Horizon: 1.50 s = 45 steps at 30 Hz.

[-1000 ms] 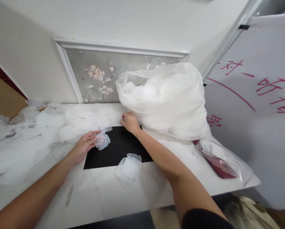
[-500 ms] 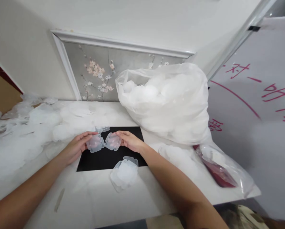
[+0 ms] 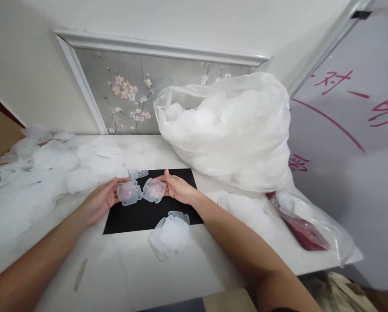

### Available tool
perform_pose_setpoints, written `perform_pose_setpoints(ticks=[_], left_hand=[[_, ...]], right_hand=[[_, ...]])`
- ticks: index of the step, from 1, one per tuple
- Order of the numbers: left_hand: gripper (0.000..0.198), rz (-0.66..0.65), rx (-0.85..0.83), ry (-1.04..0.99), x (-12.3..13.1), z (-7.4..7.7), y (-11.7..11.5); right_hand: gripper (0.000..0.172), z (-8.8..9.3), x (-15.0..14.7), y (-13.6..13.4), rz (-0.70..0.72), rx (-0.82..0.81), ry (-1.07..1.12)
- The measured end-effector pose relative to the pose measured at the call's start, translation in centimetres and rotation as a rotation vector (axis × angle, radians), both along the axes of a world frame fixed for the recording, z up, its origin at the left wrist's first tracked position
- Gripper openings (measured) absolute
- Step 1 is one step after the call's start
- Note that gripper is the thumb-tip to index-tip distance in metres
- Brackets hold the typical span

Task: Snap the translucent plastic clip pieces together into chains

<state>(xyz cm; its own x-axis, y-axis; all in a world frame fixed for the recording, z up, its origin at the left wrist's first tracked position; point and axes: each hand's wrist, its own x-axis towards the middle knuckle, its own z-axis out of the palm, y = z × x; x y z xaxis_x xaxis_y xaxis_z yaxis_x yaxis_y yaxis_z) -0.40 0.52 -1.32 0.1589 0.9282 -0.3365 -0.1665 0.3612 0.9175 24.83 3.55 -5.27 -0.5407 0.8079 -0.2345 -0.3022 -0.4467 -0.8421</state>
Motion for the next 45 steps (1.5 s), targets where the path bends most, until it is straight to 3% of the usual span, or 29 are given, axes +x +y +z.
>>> perform_pose_setpoints(ticks=[7,11,13,16,18,20,23,25,28,31,35,37,41,45], left_hand=[[0.033,0.008,-0.016,0.001,0.4,0.4,-0.2],[0.03,0.019,-0.025,-0.022,0.4,0.2,-0.3],[0.03,0.01,-0.021,-0.032,0.3,0.0,-0.4],[0.031,0.003,0.004,-0.043,0.2,-0.3,-0.4],[0.038,0.011,0.068,-0.04,0.1,-0.2,-0.4],[0.05,-0.034,0.171,-0.008,0.2,0.2,-0.6],[0.066,-0.179,0.309,0.092,0.3,1.0,-0.9],[0.065,-0.197,0.365,0.174,0.3,1.2,-1.0],[0.046,-0.148,0.413,0.421,0.1,0.9,-0.9],[0.024,-0.16,0.504,0.745,-0.1,-0.1,-0.9],[0.04,-0.212,0.589,0.9,0.0,-1.1,-1.2],[0.049,-0.216,0.569,0.878,0.2,-1.2,-1.4],[0.048,-0.165,0.501,0.681,1.1,-1.1,-1.6],[0.05,-0.222,0.406,0.378,1.7,-0.5,-2.0]], right_hand=[[0.05,-0.1,0.1,-0.2,0.001,0.013,0.006],[0.034,-0.1,0.2,-0.5,0.02,0.042,0.002],[0.035,-0.1,0.1,-0.6,0.018,0.049,-0.008],[0.039,0.1,0.1,-0.6,-0.1,0.088,-0.037],[0.034,0.5,0.1,-0.5,-0.222,0.189,-0.069],[0.033,1.0,0.2,-0.6,-0.244,0.325,-0.104],[0.051,1.4,0.3,-0.6,-0.142,0.453,-0.142],[0.056,1.1,0.4,-0.4,-0.158,0.466,-0.192],[0.051,0.5,0.4,0.1,-0.254,0.513,-0.412],[0.038,0.3,0.4,0.1,-0.205,0.687,-0.691],[0.029,0.6,0.0,-0.6,-0.093,0.892,-0.827],[0.024,0.7,-0.2,-0.8,-0.055,0.829,-0.745],[0.031,0.7,-0.9,-1.1,-0.04,0.506,-0.386],[0.04,1.1,-2.3,-1.7,-0.064,0.418,-0.241]])
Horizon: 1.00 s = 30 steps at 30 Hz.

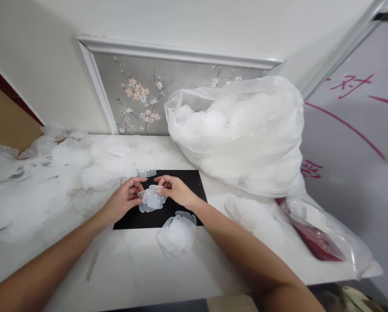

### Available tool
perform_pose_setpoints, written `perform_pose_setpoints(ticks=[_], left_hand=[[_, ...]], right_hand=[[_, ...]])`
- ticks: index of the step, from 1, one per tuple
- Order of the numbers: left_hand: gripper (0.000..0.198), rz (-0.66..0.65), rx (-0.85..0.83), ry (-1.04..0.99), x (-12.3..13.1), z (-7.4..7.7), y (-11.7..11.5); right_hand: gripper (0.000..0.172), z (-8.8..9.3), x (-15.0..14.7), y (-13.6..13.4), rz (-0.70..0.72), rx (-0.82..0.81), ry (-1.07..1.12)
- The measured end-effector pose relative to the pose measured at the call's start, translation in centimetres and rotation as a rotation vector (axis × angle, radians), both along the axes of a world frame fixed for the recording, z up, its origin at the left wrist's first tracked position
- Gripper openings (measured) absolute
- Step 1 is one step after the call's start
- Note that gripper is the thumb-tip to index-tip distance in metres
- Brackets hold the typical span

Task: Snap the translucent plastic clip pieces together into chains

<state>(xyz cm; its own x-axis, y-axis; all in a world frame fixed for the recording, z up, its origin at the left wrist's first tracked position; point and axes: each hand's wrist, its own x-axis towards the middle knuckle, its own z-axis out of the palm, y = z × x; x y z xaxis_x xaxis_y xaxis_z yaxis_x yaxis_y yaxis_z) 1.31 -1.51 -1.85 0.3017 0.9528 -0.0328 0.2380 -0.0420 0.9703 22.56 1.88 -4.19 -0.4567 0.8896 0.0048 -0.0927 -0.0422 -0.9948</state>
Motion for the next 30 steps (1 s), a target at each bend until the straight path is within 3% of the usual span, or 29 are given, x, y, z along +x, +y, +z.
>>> perform_pose_setpoints(ticks=[4,6,9,11,13,16,19,21,24,26,30], left_hand=[[0.046,-0.119,-0.042,-0.165,-0.3,1.4,-0.2],[0.032,-0.058,0.023,-0.091,-0.9,1.9,0.0],[0.011,0.121,0.218,0.169,-1.9,1.8,0.7],[0.006,0.18,0.28,0.263,-2.3,1.2,1.1],[0.005,0.188,0.277,0.277,-2.5,0.7,1.5],[0.006,0.164,0.28,0.288,-2.3,0.1,1.7],[0.005,0.133,0.287,0.288,-2.2,-0.1,1.7],[0.008,0.147,0.276,0.257,-2.2,-0.2,1.7],[0.028,0.251,0.229,0.163,-2.2,-0.5,1.7],[0.042,0.335,0.183,0.092,-2.1,-0.6,1.6],[0.051,0.363,0.023,-0.127,-1.2,-0.2,1.0]], right_hand=[[0.04,2.3,0.2,-0.9,0.171,-0.105,-0.041],[0.036,4.3,1.2,-1.5,0.396,-0.117,-0.126],[0.021,6.8,2.6,-2.1,0.651,0.138,-0.457],[0.013,7.5,2.8,-1.8,0.598,0.373,-0.634],[0.011,7.0,1.9,-0.6,0.429,0.513,-0.698],[0.02,4.9,-1.0,2.7,0.12,0.595,-0.713],[0.041,2.7,-4.1,6.4,-0.126,0.673,-0.696],[0.049,1.9,-5.6,7.8,-0.174,0.659,-0.687],[0.031,1.8,-6.6,7.7,-0.164,0.628,-0.656],[0.021,2.1,-6.5,6.1,-0.13,0.531,-0.506],[0.027,2.8,-5.7,1.9,-0.059,0.256,-0.168]])
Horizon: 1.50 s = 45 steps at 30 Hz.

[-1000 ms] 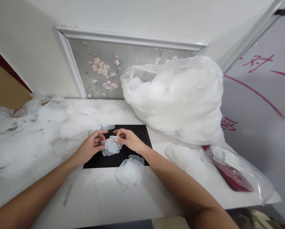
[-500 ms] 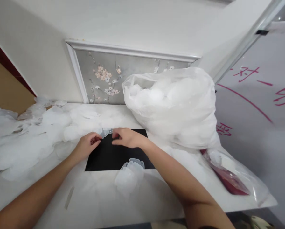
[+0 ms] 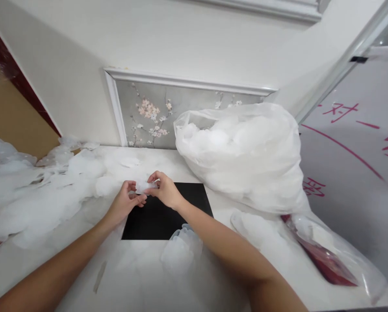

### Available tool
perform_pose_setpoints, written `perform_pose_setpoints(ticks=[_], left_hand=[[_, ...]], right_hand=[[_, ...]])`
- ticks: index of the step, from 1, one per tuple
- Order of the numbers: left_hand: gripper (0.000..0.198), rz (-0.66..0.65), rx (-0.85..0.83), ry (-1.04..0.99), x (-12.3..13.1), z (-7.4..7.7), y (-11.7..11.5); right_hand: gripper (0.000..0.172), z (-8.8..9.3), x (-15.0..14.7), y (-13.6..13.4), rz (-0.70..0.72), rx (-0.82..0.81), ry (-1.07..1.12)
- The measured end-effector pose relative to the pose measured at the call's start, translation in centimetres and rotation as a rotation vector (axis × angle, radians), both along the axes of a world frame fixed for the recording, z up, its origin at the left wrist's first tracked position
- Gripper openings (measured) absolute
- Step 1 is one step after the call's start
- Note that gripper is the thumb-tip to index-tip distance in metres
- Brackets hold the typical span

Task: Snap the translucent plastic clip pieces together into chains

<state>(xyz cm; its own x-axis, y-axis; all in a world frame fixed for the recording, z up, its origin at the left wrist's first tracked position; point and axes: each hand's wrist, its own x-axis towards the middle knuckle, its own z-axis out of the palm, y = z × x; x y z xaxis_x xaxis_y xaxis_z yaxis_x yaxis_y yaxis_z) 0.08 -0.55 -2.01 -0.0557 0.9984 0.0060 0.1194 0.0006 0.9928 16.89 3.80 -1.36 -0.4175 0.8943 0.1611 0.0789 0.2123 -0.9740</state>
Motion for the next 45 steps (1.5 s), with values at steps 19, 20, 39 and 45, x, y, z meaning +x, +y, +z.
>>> perform_pose_setpoints(ticks=[19,20,39,45], left_hand=[[0.042,0.054,-0.042,-0.188,0.3,1.6,-0.5],[0.037,0.098,0.028,-0.225,0.2,1.8,-0.4],[0.06,0.113,0.038,-0.282,-0.4,2.7,-0.1],[0.058,0.04,-0.067,-0.171,-0.7,2.3,-0.3]], right_hand=[[0.051,-0.9,1.7,-2.2,-0.065,-0.209,0.426],[0.051,-1.0,1.7,-2.2,-0.063,-0.209,0.425],[0.014,-3.2,1.5,4.5,-0.086,0.567,-0.493],[0.019,-2.8,2.4,3.7,-0.279,0.337,-0.211]])
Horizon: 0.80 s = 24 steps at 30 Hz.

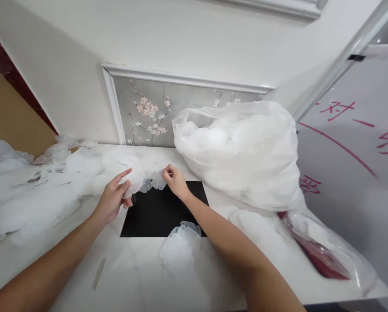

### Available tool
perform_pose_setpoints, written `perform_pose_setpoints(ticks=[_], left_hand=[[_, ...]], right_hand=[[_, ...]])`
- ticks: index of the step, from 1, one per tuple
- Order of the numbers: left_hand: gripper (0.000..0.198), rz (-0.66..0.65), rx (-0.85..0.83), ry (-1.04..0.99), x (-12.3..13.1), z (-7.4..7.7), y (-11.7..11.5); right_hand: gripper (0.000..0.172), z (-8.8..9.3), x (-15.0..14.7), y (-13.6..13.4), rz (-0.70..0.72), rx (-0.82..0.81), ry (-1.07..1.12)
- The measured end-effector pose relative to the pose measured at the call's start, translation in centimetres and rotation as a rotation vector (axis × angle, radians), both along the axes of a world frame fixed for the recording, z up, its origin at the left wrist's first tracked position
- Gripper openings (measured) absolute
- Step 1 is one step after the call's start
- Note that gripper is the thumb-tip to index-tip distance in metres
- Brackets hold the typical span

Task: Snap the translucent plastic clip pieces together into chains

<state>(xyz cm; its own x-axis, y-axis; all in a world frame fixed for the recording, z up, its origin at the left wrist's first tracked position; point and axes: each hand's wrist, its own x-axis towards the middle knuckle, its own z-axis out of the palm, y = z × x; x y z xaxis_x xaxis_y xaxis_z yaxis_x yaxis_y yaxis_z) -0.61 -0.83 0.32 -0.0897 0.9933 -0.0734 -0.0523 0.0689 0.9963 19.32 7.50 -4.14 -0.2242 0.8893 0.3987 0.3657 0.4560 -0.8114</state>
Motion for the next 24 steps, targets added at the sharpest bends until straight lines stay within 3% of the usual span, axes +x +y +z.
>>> perform_pose_setpoints(ticks=[4,7,11,14,24], left_hand=[[0.048,-0.095,-0.08,0.012,0.5,-0.9,-0.2],[0.04,-0.105,-0.176,-0.085,1.0,-1.7,-0.1],[0.04,-0.11,-0.228,-0.194,0.9,-2.3,0.3],[0.047,-0.145,-0.227,-0.227,0.6,-2.2,0.5],[0.056,-0.195,-0.275,-0.236,0.3,-1.6,0.7]], right_hand=[[0.033,-0.3,1.7,-2.4,0.173,-0.615,0.637],[0.034,-0.6,2.5,-3.9,0.201,-0.848,0.82],[0.026,-0.8,3.0,-4.4,0.245,-0.946,0.857],[0.029,-0.8,3.4,-4.2,0.297,-0.98,0.807],[0.028,-1.3,3.9,-4.2,0.304,-0.969,0.776]])
